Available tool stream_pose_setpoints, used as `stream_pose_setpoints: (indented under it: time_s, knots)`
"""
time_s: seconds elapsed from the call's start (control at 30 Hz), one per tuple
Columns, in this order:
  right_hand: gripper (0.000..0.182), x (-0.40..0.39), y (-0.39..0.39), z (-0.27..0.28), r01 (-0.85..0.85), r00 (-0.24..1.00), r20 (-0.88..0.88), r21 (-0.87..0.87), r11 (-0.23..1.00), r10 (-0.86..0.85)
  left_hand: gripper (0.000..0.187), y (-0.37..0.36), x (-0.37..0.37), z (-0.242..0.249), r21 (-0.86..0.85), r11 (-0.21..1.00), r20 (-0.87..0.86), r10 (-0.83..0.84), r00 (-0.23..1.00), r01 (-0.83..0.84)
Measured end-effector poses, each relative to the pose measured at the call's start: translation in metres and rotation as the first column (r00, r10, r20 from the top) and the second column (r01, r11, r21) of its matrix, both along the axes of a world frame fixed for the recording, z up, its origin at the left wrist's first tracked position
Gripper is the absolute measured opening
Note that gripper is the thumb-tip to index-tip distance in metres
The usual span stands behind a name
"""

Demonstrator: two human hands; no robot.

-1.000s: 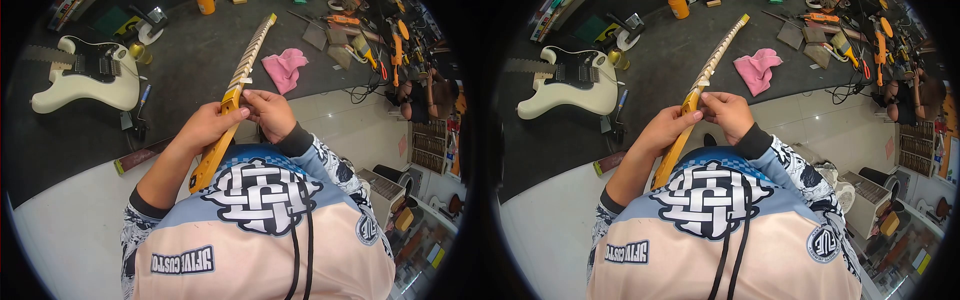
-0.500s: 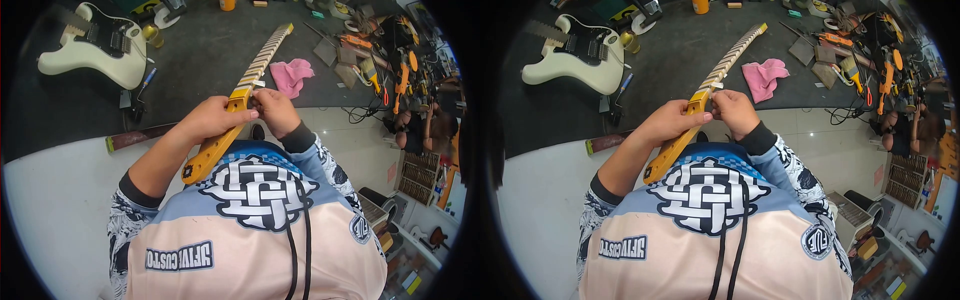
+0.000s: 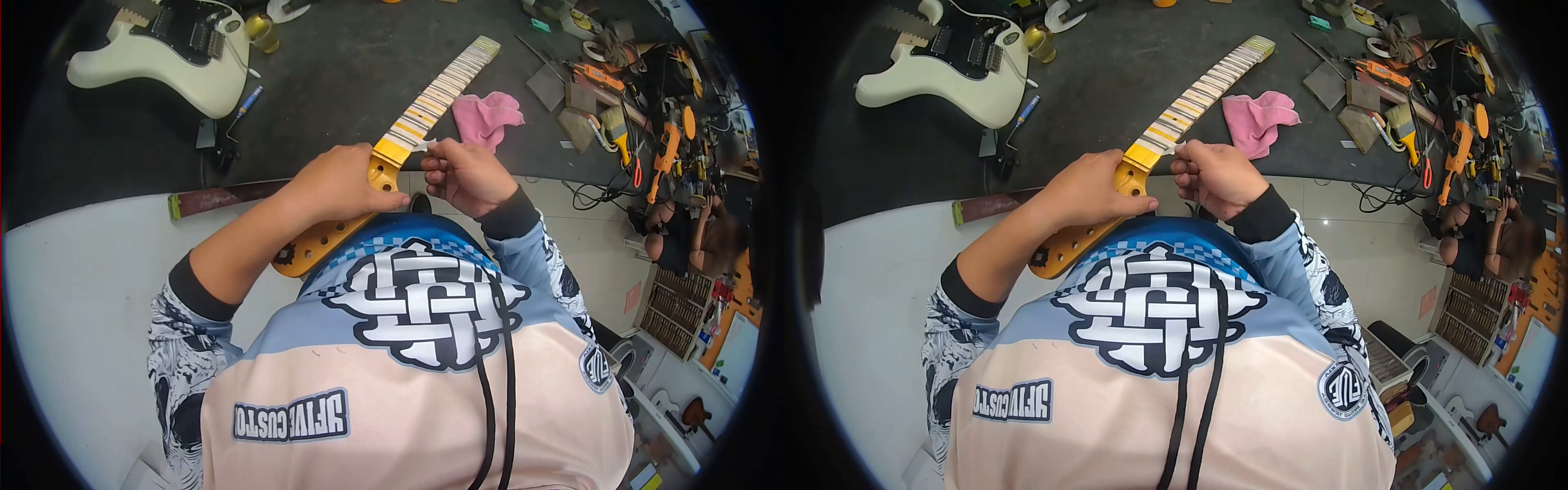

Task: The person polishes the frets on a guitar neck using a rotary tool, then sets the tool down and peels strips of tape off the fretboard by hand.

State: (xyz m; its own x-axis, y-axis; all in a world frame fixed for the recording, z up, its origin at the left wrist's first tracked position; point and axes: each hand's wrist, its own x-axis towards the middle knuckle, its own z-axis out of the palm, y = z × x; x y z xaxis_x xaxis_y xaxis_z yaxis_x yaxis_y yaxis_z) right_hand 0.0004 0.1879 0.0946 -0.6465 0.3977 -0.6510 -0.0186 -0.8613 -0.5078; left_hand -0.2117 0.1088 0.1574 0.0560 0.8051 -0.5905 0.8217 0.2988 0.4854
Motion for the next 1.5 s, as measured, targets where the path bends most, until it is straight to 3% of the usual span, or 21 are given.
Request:
stream_pose_setpoints:
  time_s: [0.1, 0.13, 0.2, 0.23, 0.27, 0.37, 0.5, 0.53, 0.67, 0.8, 1.03, 1.33, 1.5]
  knots:
    - [0.03, 0.009, -0.007, 0.004, -0.175, 0.973, 0.216, 0.47, 0.865, 0.079, 0.079, -0.002, -0.006, -0.009, 0.017, 0.999, -0.056, -0.044, 0.997, 0.045]
    - [0.038, 0.018, -0.007, -0.006, -0.331, 0.923, 0.378, 0.688, 0.645, 0.071, 0.079, -0.002, -0.009, -0.013, 0.012, 0.999, -0.054, -0.035, 0.998, 0.036]
    - [0.044, 0.029, -0.012, -0.011, -0.337, 0.922, 0.371, 0.91, 0.24, -0.109, 0.078, -0.003, -0.016, -0.02, -0.001, 1.0, -0.051, -0.02, 0.998, 0.02]
    - [0.048, 0.031, -0.012, -0.013, -0.335, 0.924, 0.33, 0.942, 0.009, -0.194, 0.078, -0.001, -0.018, -0.019, -0.023, 1.0, -0.042, -0.017, 0.999, 0.016]
    - [0.062, 0.03, -0.008, -0.015, -0.309, 0.938, 0.281, 0.943, -0.12, -0.205, 0.079, 0.002, -0.021, -0.016, -0.044, 0.999, -0.034, -0.013, 0.999, 0.011]
    - [0.066, 0.019, 0.008, -0.016, -0.256, 0.967, 0.22, 0.863, -0.437, -0.132, 0.074, 0.003, -0.022, -0.014, -0.036, 0.999, 0.01, 0.018, 1.0, -0.018]
    - [0.05, -0.008, 0.034, -0.029, -0.055, 0.998, 0.053, 0.81, -0.583, -0.021, 0.071, 0.006, -0.02, -0.007, -0.016, 1.0, 0.003, 0.01, 1.0, -0.01]
    - [0.038, -0.013, 0.039, -0.023, -0.042, 0.999, 0.047, 0.78, -0.624, -0.008, 0.07, 0.005, -0.019, -0.008, -0.005, 1.0, 0.002, 0.007, 1.0, -0.007]
    - [0.031, -0.018, 0.065, -0.016, 0.074, 0.969, 0.11, 0.719, -0.691, 0.219, 0.07, 0.005, -0.019, -0.007, -0.038, 0.998, 0.032, 0.047, 0.998, -0.046]
    - [0.026, -0.031, 0.075, -0.011, 0.08, 0.934, 0.163, 0.77, -0.633, 0.317, 0.071, 0.006, -0.029, -0.01, -0.033, 0.999, 0.049, 0.04, 0.998, -0.039]
    - [0.02, -0.072, 0.088, 0.027, -0.063, 0.856, 0.384, 0.742, -0.668, 0.346, 0.076, 0.019, -0.055, -0.01, -0.148, 0.989, 0.081, 0.007, 0.997, 0.005]
    - [0.014, -0.126, 0.108, 0.028, -0.249, 0.761, 0.477, 0.841, -0.48, 0.44, 0.073, 0.031, -0.094, -0.018, -0.114, 0.986, 0.109, -0.108, 0.988, 0.12]
    - [0.011, -0.137, 0.116, 0.025, -0.268, 0.74, 0.478, 0.855, -0.445, 0.473, 0.07, 0.029, -0.095, -0.015, -0.077, 0.987, 0.036, -0.141, 0.989, 0.143]
